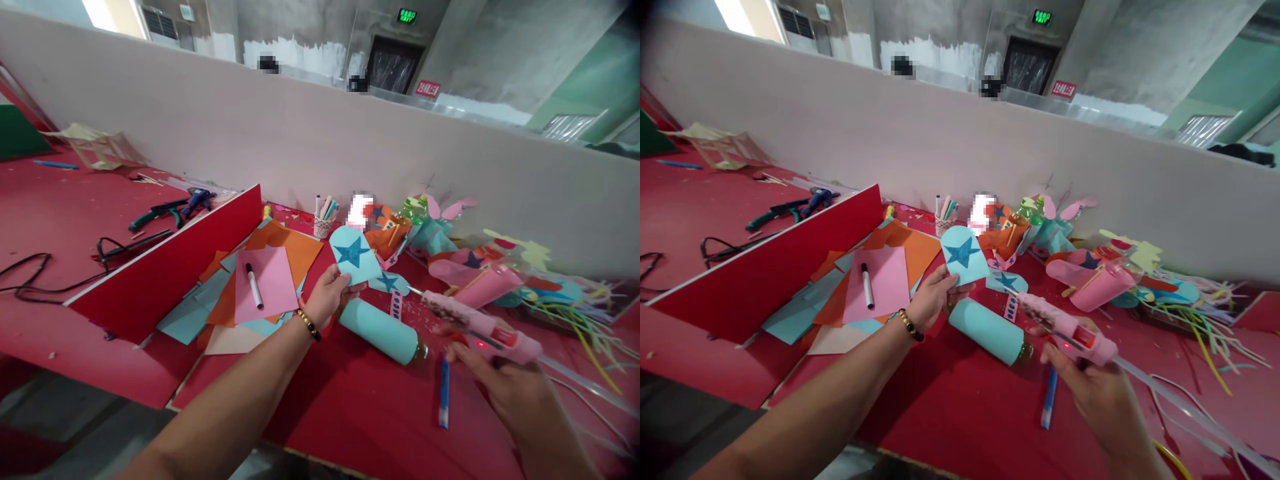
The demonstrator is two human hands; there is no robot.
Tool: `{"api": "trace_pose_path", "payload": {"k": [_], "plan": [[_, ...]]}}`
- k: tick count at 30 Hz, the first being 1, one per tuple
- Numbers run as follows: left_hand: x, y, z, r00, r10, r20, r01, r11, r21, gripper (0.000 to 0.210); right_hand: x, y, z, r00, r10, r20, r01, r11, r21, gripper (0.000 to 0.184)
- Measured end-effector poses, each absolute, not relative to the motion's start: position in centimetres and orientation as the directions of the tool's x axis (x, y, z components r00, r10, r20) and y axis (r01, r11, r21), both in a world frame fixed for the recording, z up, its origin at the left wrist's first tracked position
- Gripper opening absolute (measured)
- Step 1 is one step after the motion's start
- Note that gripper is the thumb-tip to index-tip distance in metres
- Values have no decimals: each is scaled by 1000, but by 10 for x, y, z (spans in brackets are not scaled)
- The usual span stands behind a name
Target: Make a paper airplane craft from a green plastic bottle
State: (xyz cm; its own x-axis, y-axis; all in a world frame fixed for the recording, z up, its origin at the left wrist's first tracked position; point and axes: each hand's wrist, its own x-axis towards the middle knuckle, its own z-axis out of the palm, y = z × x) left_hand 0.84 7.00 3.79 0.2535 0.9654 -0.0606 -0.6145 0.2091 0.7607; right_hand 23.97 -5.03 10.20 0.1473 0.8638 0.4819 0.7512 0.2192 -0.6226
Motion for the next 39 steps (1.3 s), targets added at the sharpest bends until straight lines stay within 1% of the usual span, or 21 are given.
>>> {"api": "trace_pose_path", "payload": {"k": [4,7,9,12,15,21,27,29,32,35,39], "plan": [[11,68,36,240,969,-62,-632,204,748,26,210,-43,87,58,915,400,742,228,-630,26],[13,67,35,214,973,-84,-651,206,731,25,199,-40,70,21,911,412,768,250,-590,25],[14,67,34,200,976,-91,-675,204,709,25,194,-39,63,5,907,420,773,263,-577,28],[16,67,33,178,979,-104,-722,201,662,25,188,-39,58,-6,904,428,755,284,-591,33],[16,67,31,139,982,-128,-753,188,630,27,183,-38,57,3,903,430,722,296,-626,31],[13,70,31,120,985,-126,-761,173,625,35,183,-34,52,10,905,425,708,293,-642,30],[10,71,33,165,973,-159,-766,228,601,33,182,-33,53,-16,876,483,767,320,-555,27],[10,70,35,193,970,-148,-771,243,588,30,180,-32,55,-21,871,492,786,319,-530,28],[10,67,39,229,966,-118,-767,254,589,25,178,-31,59,-53,862,504,827,320,-461,31],[11,65,42,245,965,-92,-751,249,612,25,175,-31,61,-98,850,517,848,343,-404,31],[12,64,42,226,971,-78,-754,225,617,27,173,-30,63,-126,853,506,861,348,-372,31]]}}
